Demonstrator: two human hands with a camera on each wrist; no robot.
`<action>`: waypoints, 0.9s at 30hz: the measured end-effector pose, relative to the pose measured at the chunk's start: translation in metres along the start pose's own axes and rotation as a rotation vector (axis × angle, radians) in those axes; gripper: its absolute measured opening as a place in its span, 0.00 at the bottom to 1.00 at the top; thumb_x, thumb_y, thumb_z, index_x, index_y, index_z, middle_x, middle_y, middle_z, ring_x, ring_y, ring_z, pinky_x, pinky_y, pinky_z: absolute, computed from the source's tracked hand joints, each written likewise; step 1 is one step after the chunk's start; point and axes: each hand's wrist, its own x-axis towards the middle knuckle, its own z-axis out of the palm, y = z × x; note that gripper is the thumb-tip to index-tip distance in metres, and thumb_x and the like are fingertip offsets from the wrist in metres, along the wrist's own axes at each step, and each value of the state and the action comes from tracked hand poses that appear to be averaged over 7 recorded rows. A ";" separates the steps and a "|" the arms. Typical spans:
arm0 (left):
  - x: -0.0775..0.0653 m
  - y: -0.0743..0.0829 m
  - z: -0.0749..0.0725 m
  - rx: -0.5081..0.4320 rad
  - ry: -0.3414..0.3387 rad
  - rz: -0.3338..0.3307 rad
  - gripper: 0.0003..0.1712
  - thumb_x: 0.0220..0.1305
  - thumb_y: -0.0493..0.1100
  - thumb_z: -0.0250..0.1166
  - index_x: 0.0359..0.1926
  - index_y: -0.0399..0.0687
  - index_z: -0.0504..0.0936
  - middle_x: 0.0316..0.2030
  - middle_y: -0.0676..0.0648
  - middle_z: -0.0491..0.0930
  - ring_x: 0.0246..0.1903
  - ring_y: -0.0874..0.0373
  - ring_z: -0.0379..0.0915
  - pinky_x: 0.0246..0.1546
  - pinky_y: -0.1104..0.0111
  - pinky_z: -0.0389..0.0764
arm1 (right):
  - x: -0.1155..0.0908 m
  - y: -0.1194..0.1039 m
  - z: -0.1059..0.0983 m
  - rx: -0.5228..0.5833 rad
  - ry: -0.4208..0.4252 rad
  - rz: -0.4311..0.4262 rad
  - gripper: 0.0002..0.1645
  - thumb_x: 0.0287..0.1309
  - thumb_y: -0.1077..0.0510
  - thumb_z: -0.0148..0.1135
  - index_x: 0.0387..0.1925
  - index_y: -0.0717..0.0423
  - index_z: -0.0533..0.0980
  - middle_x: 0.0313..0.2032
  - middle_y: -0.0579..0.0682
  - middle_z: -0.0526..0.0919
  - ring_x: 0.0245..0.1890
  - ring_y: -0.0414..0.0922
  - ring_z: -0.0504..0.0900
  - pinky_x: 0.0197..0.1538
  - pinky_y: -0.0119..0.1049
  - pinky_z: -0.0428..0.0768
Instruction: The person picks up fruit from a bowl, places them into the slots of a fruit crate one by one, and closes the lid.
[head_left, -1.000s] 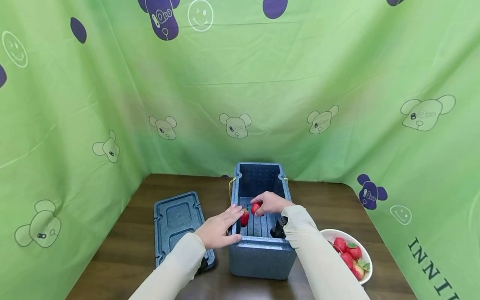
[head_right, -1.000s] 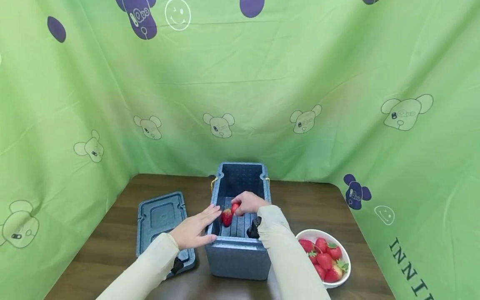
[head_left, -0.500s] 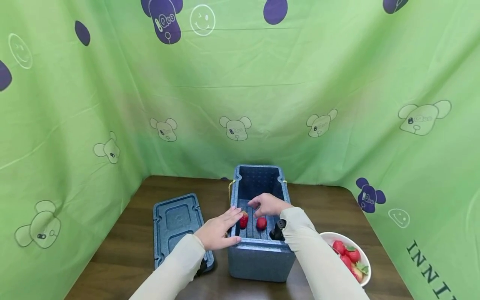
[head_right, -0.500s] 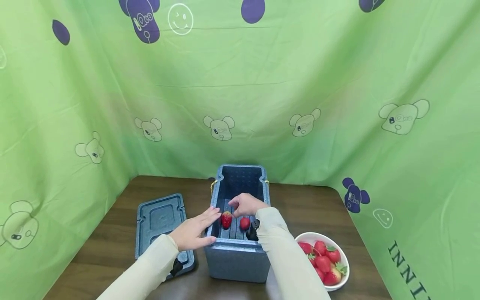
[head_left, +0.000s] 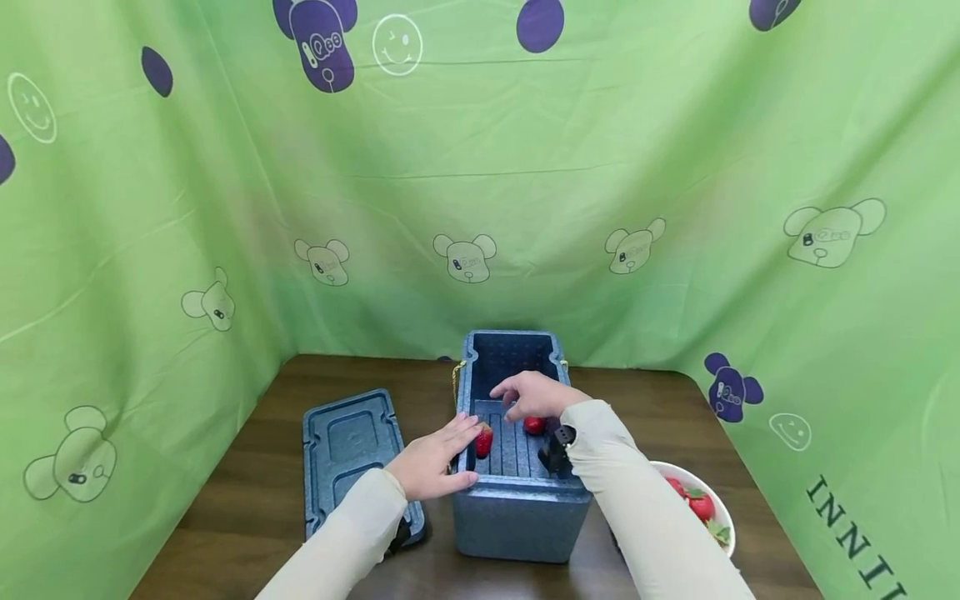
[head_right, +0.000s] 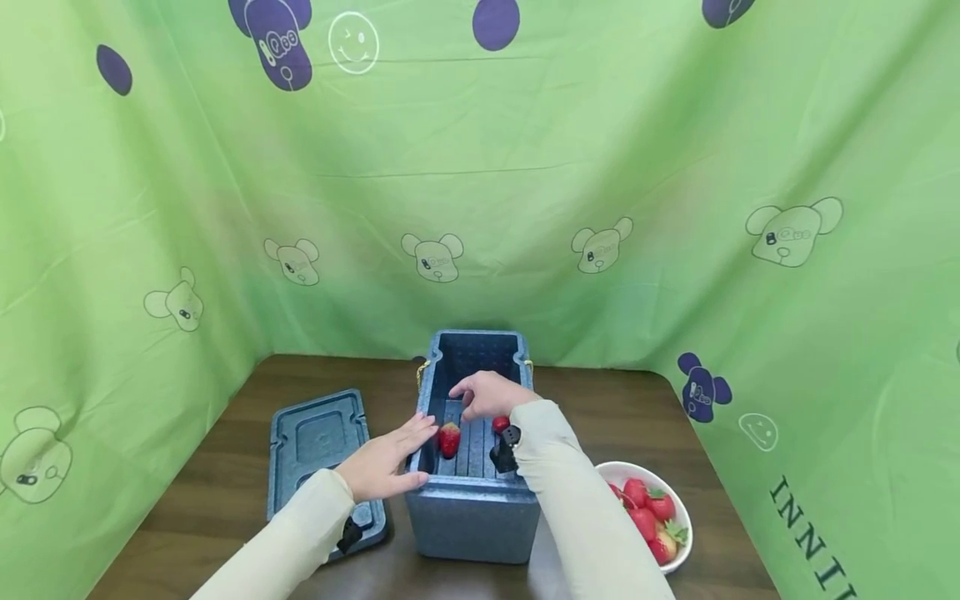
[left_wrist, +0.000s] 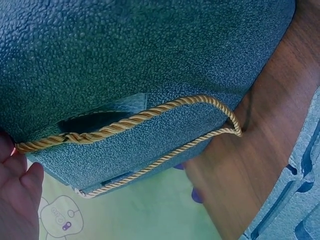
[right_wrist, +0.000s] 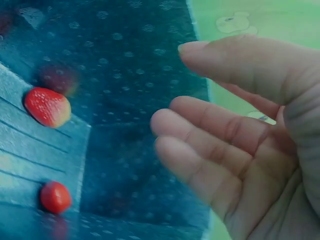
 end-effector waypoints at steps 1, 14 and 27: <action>0.000 0.000 0.000 -0.003 -0.002 -0.001 0.39 0.65 0.59 0.54 0.72 0.47 0.60 0.72 0.49 0.55 0.72 0.55 0.44 0.66 0.59 0.58 | -0.002 -0.002 -0.003 -0.008 0.006 0.002 0.25 0.50 0.66 0.67 0.53 0.64 0.77 0.44 0.60 0.83 0.47 0.53 0.81 0.49 0.43 0.79; 0.000 -0.002 -0.002 -0.020 0.019 0.008 0.37 0.66 0.56 0.52 0.71 0.45 0.61 0.72 0.48 0.56 0.72 0.54 0.45 0.66 0.57 0.59 | -0.041 0.002 -0.032 -0.055 0.034 0.012 0.22 0.50 0.68 0.64 0.50 0.64 0.78 0.41 0.60 0.83 0.39 0.49 0.82 0.42 0.40 0.81; 0.000 0.001 0.000 0.033 0.035 0.040 0.32 0.69 0.51 0.51 0.70 0.43 0.63 0.71 0.47 0.58 0.71 0.53 0.48 0.66 0.59 0.59 | -0.083 0.034 -0.040 -0.079 0.076 0.000 0.22 0.47 0.66 0.67 0.48 0.67 0.79 0.38 0.56 0.84 0.41 0.52 0.81 0.42 0.42 0.80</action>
